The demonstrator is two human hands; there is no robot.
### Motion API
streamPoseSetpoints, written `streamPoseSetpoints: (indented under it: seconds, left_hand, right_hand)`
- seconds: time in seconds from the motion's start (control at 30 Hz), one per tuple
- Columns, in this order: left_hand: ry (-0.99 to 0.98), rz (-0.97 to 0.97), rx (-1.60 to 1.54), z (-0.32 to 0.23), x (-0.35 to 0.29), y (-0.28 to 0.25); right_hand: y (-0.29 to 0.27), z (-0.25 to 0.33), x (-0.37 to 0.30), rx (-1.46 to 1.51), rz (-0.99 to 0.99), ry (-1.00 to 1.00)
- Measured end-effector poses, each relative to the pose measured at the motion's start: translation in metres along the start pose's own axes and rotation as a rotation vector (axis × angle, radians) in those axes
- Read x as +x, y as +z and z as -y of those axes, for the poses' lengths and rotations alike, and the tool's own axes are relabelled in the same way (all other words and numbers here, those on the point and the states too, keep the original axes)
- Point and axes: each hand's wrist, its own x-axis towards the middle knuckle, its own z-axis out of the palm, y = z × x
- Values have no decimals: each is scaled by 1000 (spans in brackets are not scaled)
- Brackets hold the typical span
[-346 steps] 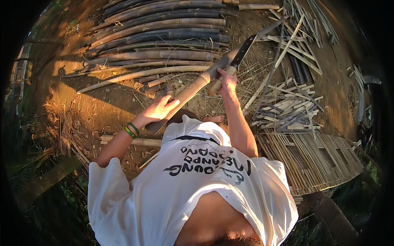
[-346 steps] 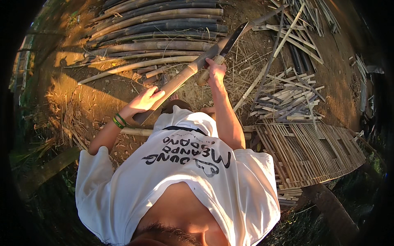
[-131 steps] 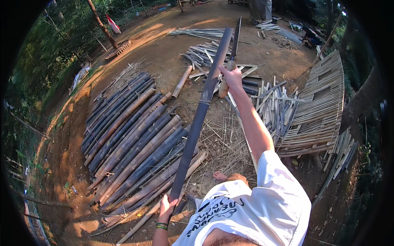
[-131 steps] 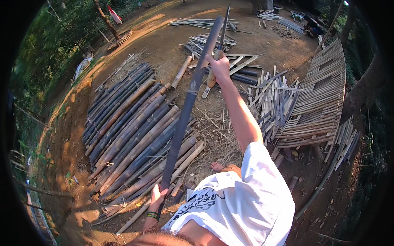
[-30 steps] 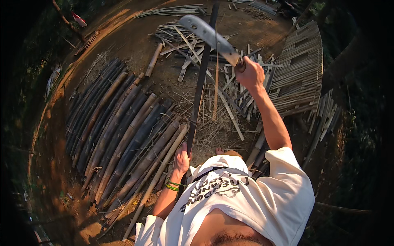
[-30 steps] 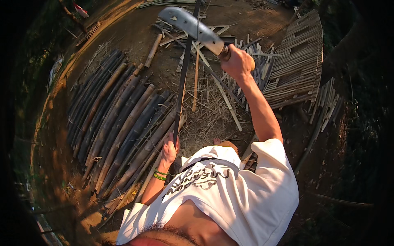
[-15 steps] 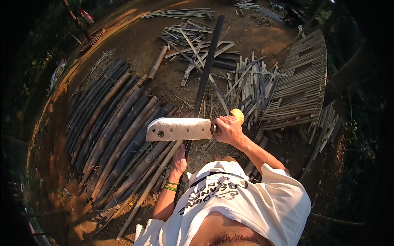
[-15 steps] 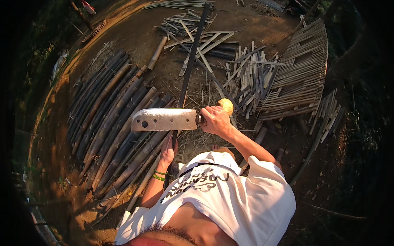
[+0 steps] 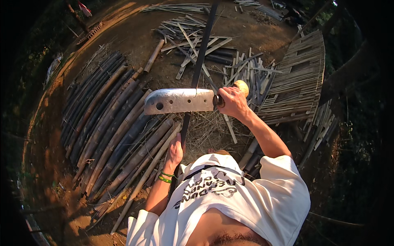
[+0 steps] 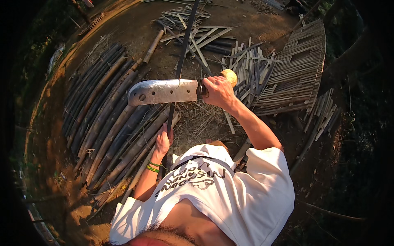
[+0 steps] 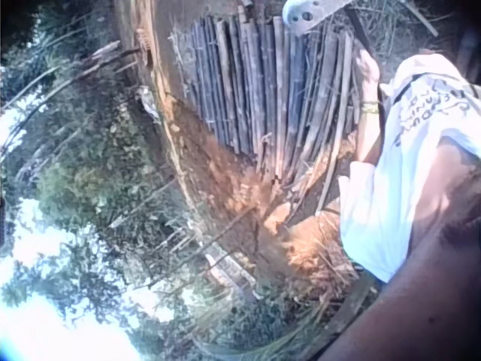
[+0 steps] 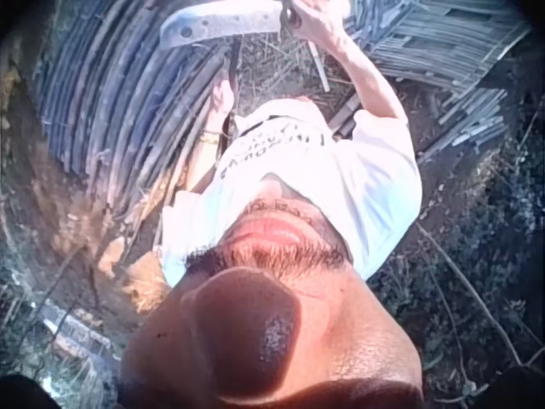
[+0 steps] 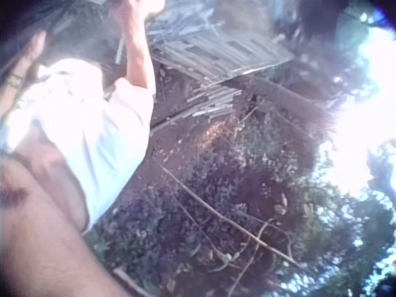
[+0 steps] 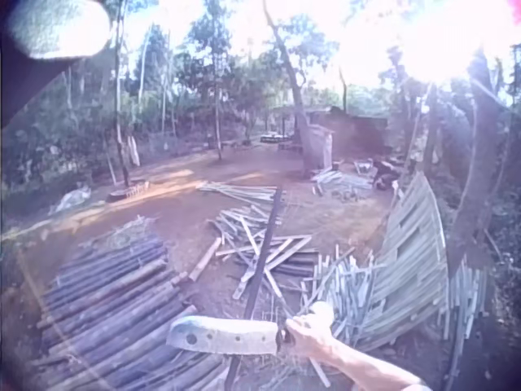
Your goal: The person uses a machete to shave and trim long strips of bamboo while standing in an outdoor work area.
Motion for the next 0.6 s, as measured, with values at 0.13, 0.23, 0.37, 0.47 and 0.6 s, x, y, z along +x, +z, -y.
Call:
streamPoseSetpoints:
  seconds: [0.13,0.23,0.37,0.47,0.6]
  left_hand:
    - [-103,53,40,-1,8,-8]
    - [30,-37,125,33,-4,4]
    - [180,-33,132,46,-11,20]
    - [-119,148,-120,-2,-7,9]
    - [-115,-24,-149,-18,-19,13]
  right_hand:
    - [-3,36,-26,111,219,215]
    - [-6,-4,-5,6,-37,-58]
    - [-47,-40,39,-102,-119,308]
    - [-28,-9,8,43,54,199]
    - [-12,-12,-5,16,77,-161]
